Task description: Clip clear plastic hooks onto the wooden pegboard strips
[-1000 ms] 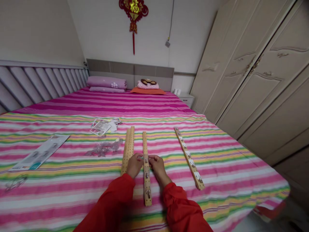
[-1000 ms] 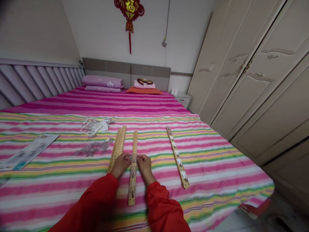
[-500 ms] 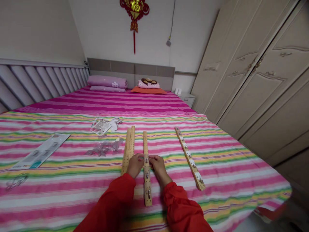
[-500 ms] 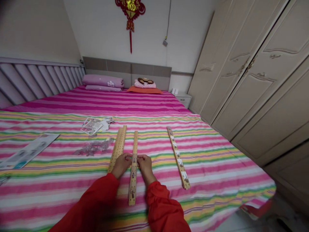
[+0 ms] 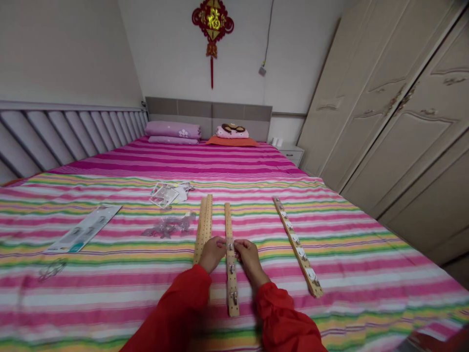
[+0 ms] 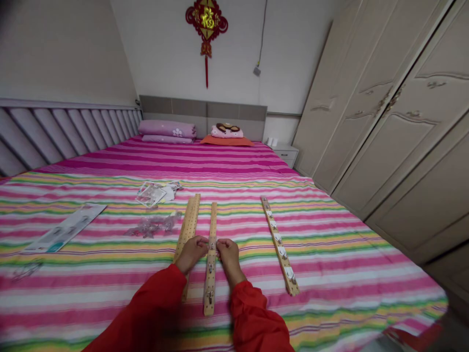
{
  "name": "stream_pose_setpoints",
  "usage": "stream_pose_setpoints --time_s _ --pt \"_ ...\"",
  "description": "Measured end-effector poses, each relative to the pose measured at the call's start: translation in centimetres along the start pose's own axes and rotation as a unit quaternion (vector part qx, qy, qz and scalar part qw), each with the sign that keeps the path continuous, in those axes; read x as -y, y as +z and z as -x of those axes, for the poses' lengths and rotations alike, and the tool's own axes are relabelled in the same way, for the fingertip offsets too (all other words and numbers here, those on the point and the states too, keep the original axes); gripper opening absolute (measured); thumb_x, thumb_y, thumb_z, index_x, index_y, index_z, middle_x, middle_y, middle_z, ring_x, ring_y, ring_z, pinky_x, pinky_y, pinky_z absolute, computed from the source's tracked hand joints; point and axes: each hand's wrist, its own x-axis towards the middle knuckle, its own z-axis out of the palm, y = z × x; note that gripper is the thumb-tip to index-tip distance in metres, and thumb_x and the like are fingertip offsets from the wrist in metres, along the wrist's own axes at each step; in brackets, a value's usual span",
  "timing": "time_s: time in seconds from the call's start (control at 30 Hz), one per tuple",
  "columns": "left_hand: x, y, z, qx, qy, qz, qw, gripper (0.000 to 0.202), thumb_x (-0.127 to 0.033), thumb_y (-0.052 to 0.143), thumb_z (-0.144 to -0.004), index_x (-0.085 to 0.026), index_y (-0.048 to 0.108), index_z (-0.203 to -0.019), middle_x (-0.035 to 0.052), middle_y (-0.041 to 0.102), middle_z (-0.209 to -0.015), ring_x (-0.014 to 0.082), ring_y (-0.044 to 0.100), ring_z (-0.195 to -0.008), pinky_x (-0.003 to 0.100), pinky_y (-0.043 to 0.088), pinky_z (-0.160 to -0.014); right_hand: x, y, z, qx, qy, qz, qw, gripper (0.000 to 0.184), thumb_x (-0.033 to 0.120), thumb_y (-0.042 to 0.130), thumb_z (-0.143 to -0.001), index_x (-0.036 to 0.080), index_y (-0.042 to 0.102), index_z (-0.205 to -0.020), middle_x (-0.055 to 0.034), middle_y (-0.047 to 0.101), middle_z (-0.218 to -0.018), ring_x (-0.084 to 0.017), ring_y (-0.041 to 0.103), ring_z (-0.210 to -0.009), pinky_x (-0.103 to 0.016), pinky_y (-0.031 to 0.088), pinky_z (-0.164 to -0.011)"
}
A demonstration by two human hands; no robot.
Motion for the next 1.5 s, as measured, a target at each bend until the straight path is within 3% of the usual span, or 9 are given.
stream_pose_setpoints --time_s 0.13,0.37,0.57,0.77,0.9,1.03,1.17,1.3,1.5 --pt "0.3 -3.5 -0.4 -0.020 0.008 0.035 0.999 0.023 -0.030 0.062 -0.063 -0.014 0.066 -0.078 0.0023 0.064 -0.061 0.0161 0.060 -0.056 0.027 0.046 -0.055 0.0 -0.4 0.3 0.007 -0.012 -0.015 1.000 0.020 0.036 0.067 -0.059 0.016 0.065 -0.061 0.0040 0.056 -0.046 -0.009 0.044 -0.035 -0.020 0.029 -0.034" --pt "2.3 -11.3 -2.9 -0.233 0.106 -0.108 0.961 0.021 -0.030 0.057 -0.065 -0.017 0.064 -0.080 0.0056 0.066 -0.078 0.0206 0.061 -0.074 0.034 0.048 -0.076 -0.1 -0.5 0.5 0.005 -0.027 -0.029 0.999 0.026 0.039 0.073 -0.057 0.015 0.064 -0.061 0.0031 0.056 -0.047 -0.009 0.044 -0.035 -0.020 0.028 -0.034" --pt "3.3 -11.8 -3.8 -0.200 0.177 -0.340 0.902 0.020 -0.023 0.048 -0.075 -0.017 0.064 -0.085 0.0106 0.062 -0.088 0.0250 0.058 -0.091 0.036 0.047 -0.081 0.0 -0.5 0.6 0.009 -0.029 -0.030 0.999 0.025 0.039 0.072 -0.058 0.015 0.063 -0.060 0.0028 0.056 -0.047 -0.008 0.045 -0.036 -0.020 0.029 -0.034" --pt "2.3 -12.3 -3.2 -0.172 0.147 -0.370 0.901 0.013 -0.024 0.049 -0.078 -0.020 0.058 -0.070 0.0072 0.059 -0.083 0.0211 0.057 -0.081 0.031 0.045 -0.074 -0.1 -0.6 0.6 0.008 -0.031 -0.034 0.999 0.025 0.039 0.071 -0.058 0.015 0.063 -0.059 0.0029 0.057 -0.047 -0.008 0.044 -0.036 -0.020 0.028 -0.035" --pt "1.4 -12.8 -2.3 -0.176 0.120 -0.243 0.946 0.013 -0.022 0.060 -0.070 -0.019 0.055 -0.058 0.0015 0.057 -0.065 0.0183 0.055 -0.071 0.028 0.043 -0.068 -0.4 -0.7 0.4 0.010 -0.031 -0.032 0.999 0.025 0.039 0.071 -0.058 0.016 0.063 -0.059 0.0034 0.056 -0.046 -0.009 0.044 -0.036 -0.020 0.029 -0.035" --pt "0.5 -12.9 -0.6 -0.136 -0.042 0.084 0.986 0.012 -0.017 0.068 -0.068 -0.017 0.059 -0.060 -0.0029 0.056 -0.053 0.0118 0.054 -0.055 0.021 0.043 -0.054 -0.5 -0.7 0.3 0.011 -0.031 -0.034 0.999 0.025 0.039 0.072 -0.057 0.016 0.064 -0.060 0.0034 0.057 -0.046 -0.009 0.044 -0.036 -0.020 0.028 -0.035" --pt "-0.8 -12.7 1.5 -0.083 -0.190 0.375 0.904 0.012 -0.003 0.058 -0.079 -0.012 0.065 -0.078 0.0042 0.069 -0.072 0.0094 0.065 -0.064 0.017 0.051 -0.059 -0.2 -0.8 0.6 0.015 -0.032 -0.051 0.998 0.025 0.038 0.073 -0.057 0.015 0.065 -0.062 0.0028 0.058 -0.047 -0.009 0.045 -0.037 -0.020 0.029 -0.035" --pt "-1.9 -11.9 3.6 -0.019 -0.238 0.501 0.832 0.018 -0.002 0.047 -0.087 -0.009 0.064 -0.082 0.0075 0.070 -0.076 0.0108 0.068 -0.066 0.018 0.056 -0.059 0.5 -1.1 0.8 0.024 -0.021 -0.074 0.997 0.026 0.036 0.076 -0.055 0.014 0.066 -0.063 0.0008 0.060 -0.049 -0.008 0.047 -0.037 -0.020 0.031 -0.037" --pt "-3.2 -9.5 6.5 0.061 -0.210 0.509 0.833 0.016 -0.001 0.051 -0.085 -0.009 0.065 -0.087 0.0060 0.070 -0.078 0.0098 0.067 -0.063 0.017 0.055 -0.055 1.5 -0.8 2.4 0.000 -0.032 -0.084 0.996 0.026 0.037 0.077 -0.056 0.014 0.067 -0.065 -0.0003 0.062 -0.053 -0.008 0.045 -0.039 -0.020 0.030 -0.038"
